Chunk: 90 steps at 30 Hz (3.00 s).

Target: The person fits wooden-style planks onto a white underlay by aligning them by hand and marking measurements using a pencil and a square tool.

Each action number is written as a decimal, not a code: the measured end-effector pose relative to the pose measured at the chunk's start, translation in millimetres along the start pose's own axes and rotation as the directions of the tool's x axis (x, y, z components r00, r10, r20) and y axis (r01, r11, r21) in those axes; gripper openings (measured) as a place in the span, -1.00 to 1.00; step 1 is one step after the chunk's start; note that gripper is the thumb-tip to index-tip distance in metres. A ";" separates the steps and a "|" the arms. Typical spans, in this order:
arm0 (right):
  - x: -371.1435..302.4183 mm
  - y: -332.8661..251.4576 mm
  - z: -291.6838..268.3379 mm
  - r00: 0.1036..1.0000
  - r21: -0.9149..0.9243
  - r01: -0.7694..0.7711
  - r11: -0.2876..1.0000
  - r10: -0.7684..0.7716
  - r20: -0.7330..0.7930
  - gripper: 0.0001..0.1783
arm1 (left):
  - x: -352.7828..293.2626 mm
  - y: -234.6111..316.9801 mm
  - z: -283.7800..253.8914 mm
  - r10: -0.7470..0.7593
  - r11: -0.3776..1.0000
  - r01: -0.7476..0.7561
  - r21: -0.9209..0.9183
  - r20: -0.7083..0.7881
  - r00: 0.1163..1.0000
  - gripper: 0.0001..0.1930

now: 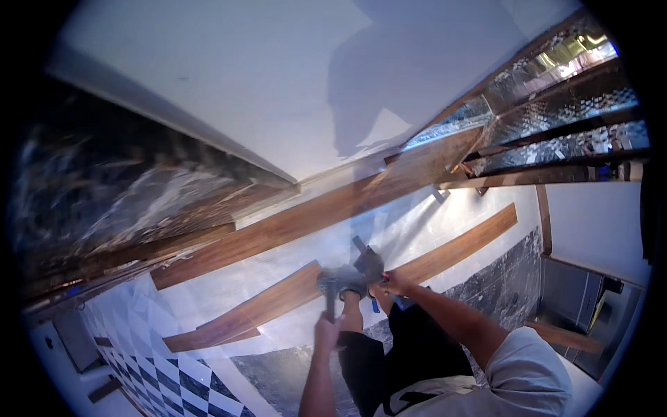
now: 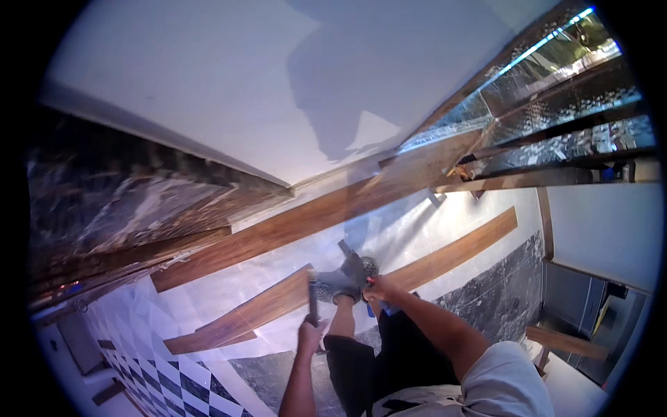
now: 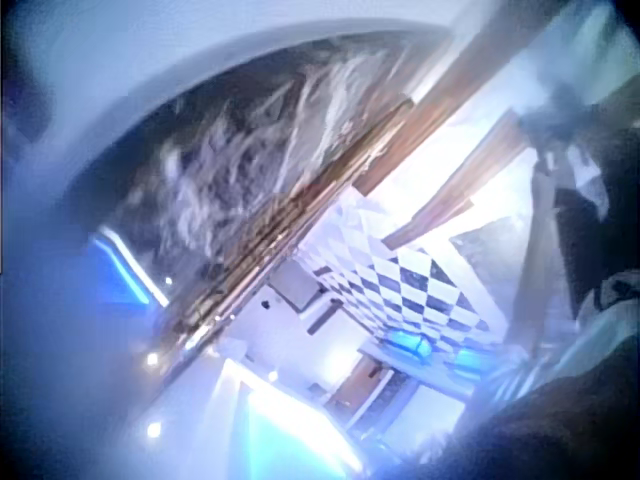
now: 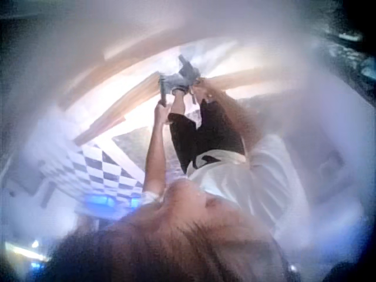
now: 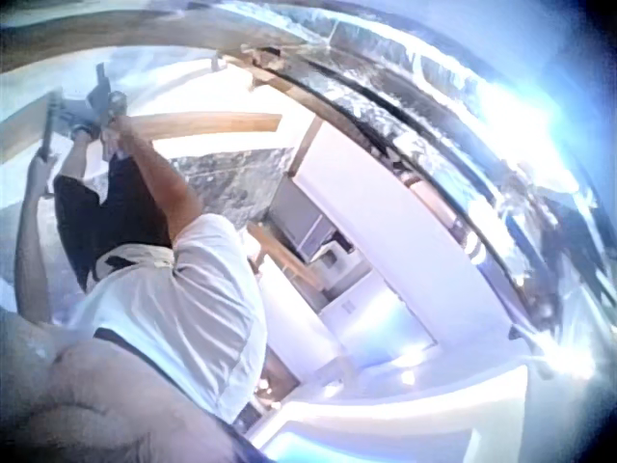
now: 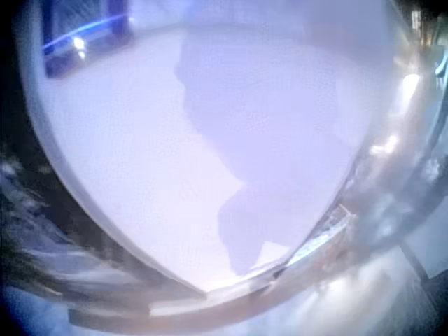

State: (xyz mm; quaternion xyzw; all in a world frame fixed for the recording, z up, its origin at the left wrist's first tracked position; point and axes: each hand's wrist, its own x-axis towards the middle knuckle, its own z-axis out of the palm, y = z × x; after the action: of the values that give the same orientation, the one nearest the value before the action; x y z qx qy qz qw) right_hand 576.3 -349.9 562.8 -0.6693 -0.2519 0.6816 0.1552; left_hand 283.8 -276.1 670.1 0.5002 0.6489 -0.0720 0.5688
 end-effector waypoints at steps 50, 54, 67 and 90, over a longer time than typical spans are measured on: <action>303.3 480.9 -81.9 0.146 -0.152 -0.417 0.896 -0.099 -0.984 -0.69 | 516.0 -396.3 2.2 0.494 0.650 -0.217 0.728 -0.188 0.849 -0.57; 312.5 472.5 -101.4 0.221 -0.260 -0.235 0.937 -0.209 -0.953 -0.76 | 463.7 -440.4 17.7 0.307 0.799 -0.006 0.602 -0.400 0.864 -0.58; 416.2 162.9 -2.5 0.817 -0.800 0.538 0.264 -0.399 0.417 -0.78 | 322.9 -678.9 189.2 -0.420 0.883 0.428 -0.194 -0.735 0.532 -0.62; 582.1 218.0 232.2 0.792 -0.661 0.521 0.541 -0.594 0.139 -0.72 | 314.4 -635.9 178.5 -0.466 0.877 0.464 -0.125 -0.458 0.757 -0.46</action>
State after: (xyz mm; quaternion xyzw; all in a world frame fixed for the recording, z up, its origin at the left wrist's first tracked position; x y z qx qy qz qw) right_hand 341.1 -241.8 -48.2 -0.5966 -0.6701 0.4234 0.1257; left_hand -15.8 -527.1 51.8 0.3245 0.8717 -0.0847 0.3572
